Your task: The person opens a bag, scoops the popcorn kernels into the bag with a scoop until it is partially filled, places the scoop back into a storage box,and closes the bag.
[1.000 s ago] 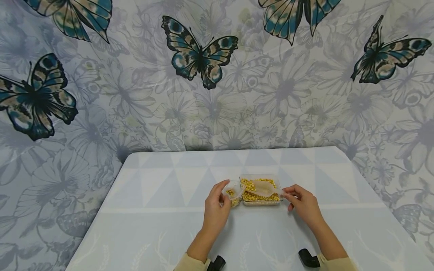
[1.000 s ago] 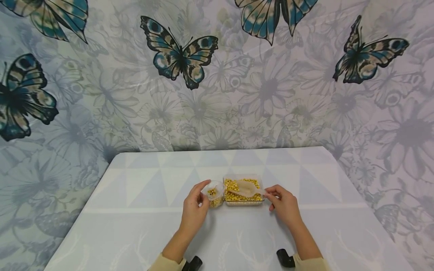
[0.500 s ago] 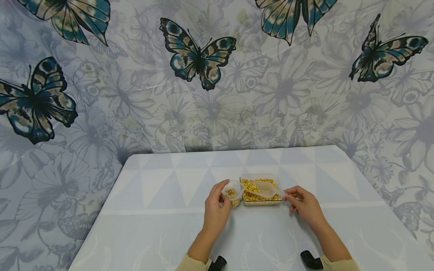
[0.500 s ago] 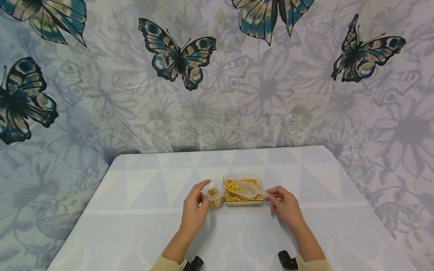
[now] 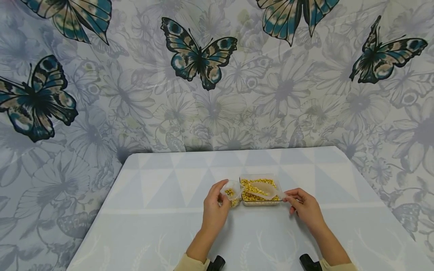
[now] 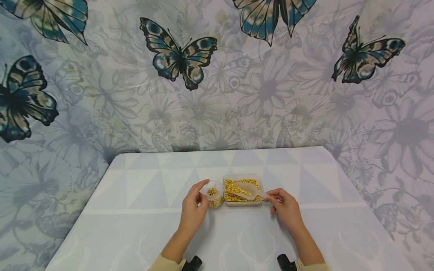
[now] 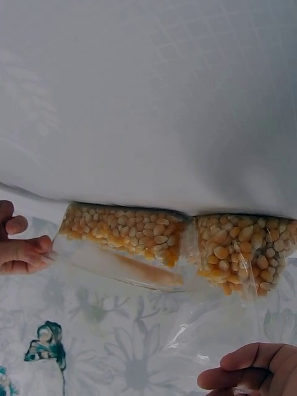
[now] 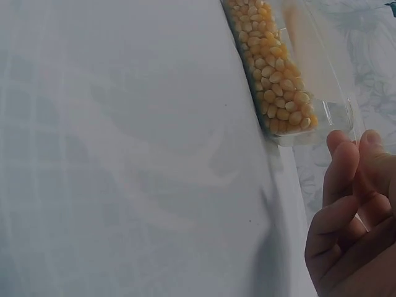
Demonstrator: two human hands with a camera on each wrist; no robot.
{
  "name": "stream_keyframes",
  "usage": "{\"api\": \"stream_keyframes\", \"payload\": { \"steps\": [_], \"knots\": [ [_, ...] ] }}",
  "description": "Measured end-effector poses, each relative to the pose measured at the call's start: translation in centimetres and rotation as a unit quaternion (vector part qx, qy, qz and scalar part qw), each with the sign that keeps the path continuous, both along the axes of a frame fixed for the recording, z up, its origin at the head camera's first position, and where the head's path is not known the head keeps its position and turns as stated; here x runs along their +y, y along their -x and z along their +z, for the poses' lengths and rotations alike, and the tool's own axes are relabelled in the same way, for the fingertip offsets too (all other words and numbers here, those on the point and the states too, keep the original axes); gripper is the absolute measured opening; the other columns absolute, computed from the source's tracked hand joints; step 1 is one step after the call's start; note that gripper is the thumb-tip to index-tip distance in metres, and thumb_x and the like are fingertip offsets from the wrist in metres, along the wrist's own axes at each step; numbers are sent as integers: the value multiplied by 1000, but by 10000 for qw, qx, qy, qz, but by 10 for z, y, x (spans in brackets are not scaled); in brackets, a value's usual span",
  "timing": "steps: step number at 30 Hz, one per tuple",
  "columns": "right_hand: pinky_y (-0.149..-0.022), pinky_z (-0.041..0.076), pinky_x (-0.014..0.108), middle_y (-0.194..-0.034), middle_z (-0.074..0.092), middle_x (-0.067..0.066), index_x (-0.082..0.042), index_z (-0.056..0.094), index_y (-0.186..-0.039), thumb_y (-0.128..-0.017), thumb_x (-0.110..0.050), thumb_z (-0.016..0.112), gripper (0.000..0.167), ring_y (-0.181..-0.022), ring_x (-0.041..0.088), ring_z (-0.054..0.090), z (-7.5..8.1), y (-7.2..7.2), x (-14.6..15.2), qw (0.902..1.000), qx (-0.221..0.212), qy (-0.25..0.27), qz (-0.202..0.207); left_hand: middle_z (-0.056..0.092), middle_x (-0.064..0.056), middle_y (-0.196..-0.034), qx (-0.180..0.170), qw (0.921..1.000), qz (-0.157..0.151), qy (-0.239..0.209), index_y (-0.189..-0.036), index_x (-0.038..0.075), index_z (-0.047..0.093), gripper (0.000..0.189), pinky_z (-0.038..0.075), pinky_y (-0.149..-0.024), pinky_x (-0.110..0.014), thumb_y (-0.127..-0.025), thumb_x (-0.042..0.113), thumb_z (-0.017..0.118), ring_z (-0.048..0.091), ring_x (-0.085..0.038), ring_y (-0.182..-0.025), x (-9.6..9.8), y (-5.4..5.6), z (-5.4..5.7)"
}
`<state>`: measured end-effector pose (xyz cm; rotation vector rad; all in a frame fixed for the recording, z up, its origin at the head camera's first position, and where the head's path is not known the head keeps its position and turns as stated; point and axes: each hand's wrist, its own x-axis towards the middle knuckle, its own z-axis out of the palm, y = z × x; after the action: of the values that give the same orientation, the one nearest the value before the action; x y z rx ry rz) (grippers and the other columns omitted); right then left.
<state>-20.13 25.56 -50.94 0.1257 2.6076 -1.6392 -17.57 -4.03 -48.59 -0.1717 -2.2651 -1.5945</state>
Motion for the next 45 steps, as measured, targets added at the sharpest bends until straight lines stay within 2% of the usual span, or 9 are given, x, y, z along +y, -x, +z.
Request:
{"api": "stream_keyframes", "payload": {
  "steps": [12, 20, 25, 32, 39, 45],
  "knots": [
    [-48, 44, 25, -97, 75, 15, -3, 63, -118, -100, -20, 60, 25, -56, 13, 60, 17, -4, 0, 9984, 562, 29, -93, 58, -8, -139, 102, 9998, -132, 88, -138, 13, 59, 54, 49, -66, -20, -90, -11, 51, 47, -7, -73, -1, 2, 5],
    [-49, 45, 26, -88, 74, -8, -3, 62, -118, -101, -23, 60, 27, -57, 14, 60, 37, -8, -7, 9972, 726, 122, -99, 57, -5, -141, 5, 10000, -64, 55, -139, 14, 58, 54, 48, -66, -19, -91, -9, 52, 47, -7, -73, 0, 2, 6],
    [-51, 45, 26, -86, 73, -12, -2, 62, -117, -100, -23, 60, 27, -57, 15, 60, 49, -12, -12, 9963, 826, 244, -75, 57, -5, -141, 30, 10000, -52, -46, -139, 15, 59, 54, 48, -66, -19, -90, -9, 51, 47, -7, -72, 1, 2, 6],
    [-51, 46, 28, -88, 74, -5, -1, 62, -118, -100, -21, 60, 27, -57, 15, 59, 58, -17, -17, 9945, 1027, 220, 9, 57, -7, -142, 99, 9998, -60, -137, -140, 15, 58, 56, 47, -65, -19, -90, -10, 51, 46, -6, -72, 0, 1, 3],
    [-50, 46, 26, -87, 74, -7, -4, 65, -115, -99, -20, 62, 22, -57, 16, 60, 64, -20, -22, 9940, 1078, 202, 47, 56, -7, -143, 129, 9998, -49, -162, -140, 16, 57, 57, 48, -66, -19, -91, -11, 50, 47, -7, -74, 2, 2, 1],
    [-50, 47, 27, -89, 75, 2, -10, 67, -111, -99, -19, 63, 16, -57, 16, 60, 69, -25, -28, 9927, 1193, -39, 142, 56, -7, -143, 171, 9997, -42, -197, -140, 17, 57, 57, 47, -67, -19, -90, -11, 51, 47, -8, -74, 2, 2, 0]
  ]
}}
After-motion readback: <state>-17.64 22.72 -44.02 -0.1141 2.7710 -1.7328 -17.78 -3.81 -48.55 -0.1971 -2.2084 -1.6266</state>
